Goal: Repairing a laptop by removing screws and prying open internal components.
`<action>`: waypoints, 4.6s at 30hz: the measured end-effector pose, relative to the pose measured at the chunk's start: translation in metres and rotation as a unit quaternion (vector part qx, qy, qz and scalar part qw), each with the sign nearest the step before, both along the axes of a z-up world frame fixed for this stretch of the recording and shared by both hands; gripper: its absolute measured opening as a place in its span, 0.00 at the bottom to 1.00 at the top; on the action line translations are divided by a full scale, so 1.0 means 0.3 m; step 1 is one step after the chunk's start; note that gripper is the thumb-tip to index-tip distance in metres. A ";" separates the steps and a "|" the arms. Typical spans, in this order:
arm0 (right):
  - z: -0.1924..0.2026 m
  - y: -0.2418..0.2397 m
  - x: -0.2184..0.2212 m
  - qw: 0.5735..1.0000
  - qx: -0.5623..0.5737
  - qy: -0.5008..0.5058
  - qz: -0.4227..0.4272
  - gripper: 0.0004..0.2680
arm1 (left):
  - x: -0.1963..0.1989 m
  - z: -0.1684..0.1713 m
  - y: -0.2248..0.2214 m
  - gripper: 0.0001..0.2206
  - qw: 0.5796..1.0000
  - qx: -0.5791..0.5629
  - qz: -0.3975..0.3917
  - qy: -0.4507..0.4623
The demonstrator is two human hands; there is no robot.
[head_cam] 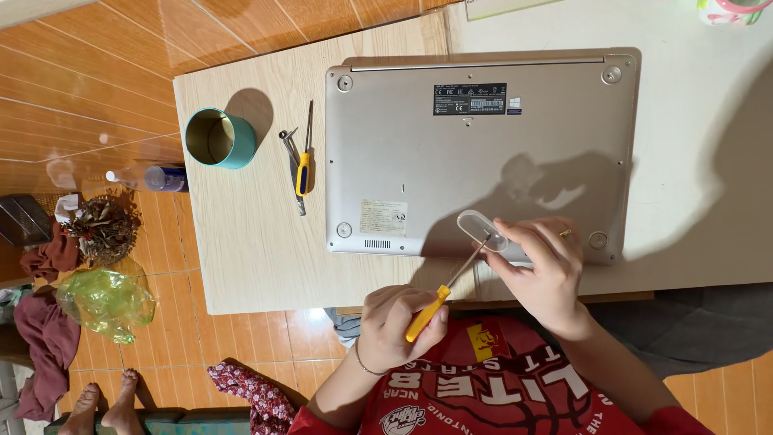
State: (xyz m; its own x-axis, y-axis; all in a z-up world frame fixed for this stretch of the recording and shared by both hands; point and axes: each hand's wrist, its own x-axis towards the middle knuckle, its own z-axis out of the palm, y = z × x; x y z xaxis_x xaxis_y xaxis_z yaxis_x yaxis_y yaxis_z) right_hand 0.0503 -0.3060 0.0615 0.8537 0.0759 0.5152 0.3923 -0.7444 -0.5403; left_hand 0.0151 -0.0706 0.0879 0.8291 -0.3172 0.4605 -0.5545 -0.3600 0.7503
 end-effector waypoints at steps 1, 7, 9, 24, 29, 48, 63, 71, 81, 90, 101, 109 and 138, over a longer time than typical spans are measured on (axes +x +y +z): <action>-0.001 -0.001 0.000 1.000 0.000 0.006 0.004 0.16 | 0.002 0.001 -0.002 0.10 1.000 0.009 0.004 -0.011; -0.007 -0.006 0.010 1.000 -0.009 0.017 0.007 0.16 | -0.005 -0.040 0.005 0.10 1.000 -0.022 0.014 0.003; -0.012 -0.015 0.013 1.000 -0.012 0.019 0.003 0.16 | -0.015 -0.055 0.012 0.09 0.998 -0.046 0.020 0.024; -0.362 -0.773 0.048 0.958 -0.076 0.064 -0.271 0.16 | 0.017 -0.081 0.060 0.06 0.938 -0.255 0.095 0.215; -0.468 -0.857 0.043 0.952 -0.081 0.083 -0.284 0.16 | 0.039 -0.098 0.082 0.06 0.924 -0.279 0.141 0.222; 0.077 0.328 0.444 0.979 0.023 0.116 0.164 0.08 | 0.212 -0.132 0.350 0.05 0.868 -0.351 0.296 0.189; -0.106 0.504 0.499 0.980 -0.069 -0.003 0.186 0.05 | 0.229 -0.237 0.393 0.06 0.867 -0.316 0.321 0.212; -0.120 0.500 0.497 0.982 -0.076 0.023 0.172 0.06 | 0.228 -0.262 0.392 0.06 0.868 -0.325 0.309 0.214; -0.131 0.495 0.499 0.981 -0.079 0.033 0.175 0.06 | 0.226 -0.263 0.395 0.07 0.871 -0.311 0.314 0.214; -0.128 0.499 0.496 0.979 -0.094 0.039 0.177 0.07 | 0.221 -0.266 0.399 0.06 0.868 -0.301 0.330 0.216; -0.115 0.504 0.487 0.959 -0.130 0.056 0.245 0.16 | 0.206 -0.278 0.401 0.06 0.864 -0.295 0.355 0.203; -0.113 0.518 0.480 0.964 -0.099 0.085 0.231 0.13 | 0.195 -0.305 0.425 0.07 0.846 -0.336 0.393 0.133; -0.155 0.544 0.445 0.962 -0.188 -0.022 0.199 0.10 | 0.195 -0.299 0.429 0.08 0.851 -0.347 0.369 0.142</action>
State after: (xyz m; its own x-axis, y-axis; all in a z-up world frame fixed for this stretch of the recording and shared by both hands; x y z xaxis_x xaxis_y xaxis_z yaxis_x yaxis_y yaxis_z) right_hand 0.1837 -0.1427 0.0151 0.6968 0.5796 0.4226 0.7024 -0.6708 -0.2381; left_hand 0.0736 0.0581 -0.0017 0.7939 0.6036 0.0737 -0.1312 0.0517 0.9900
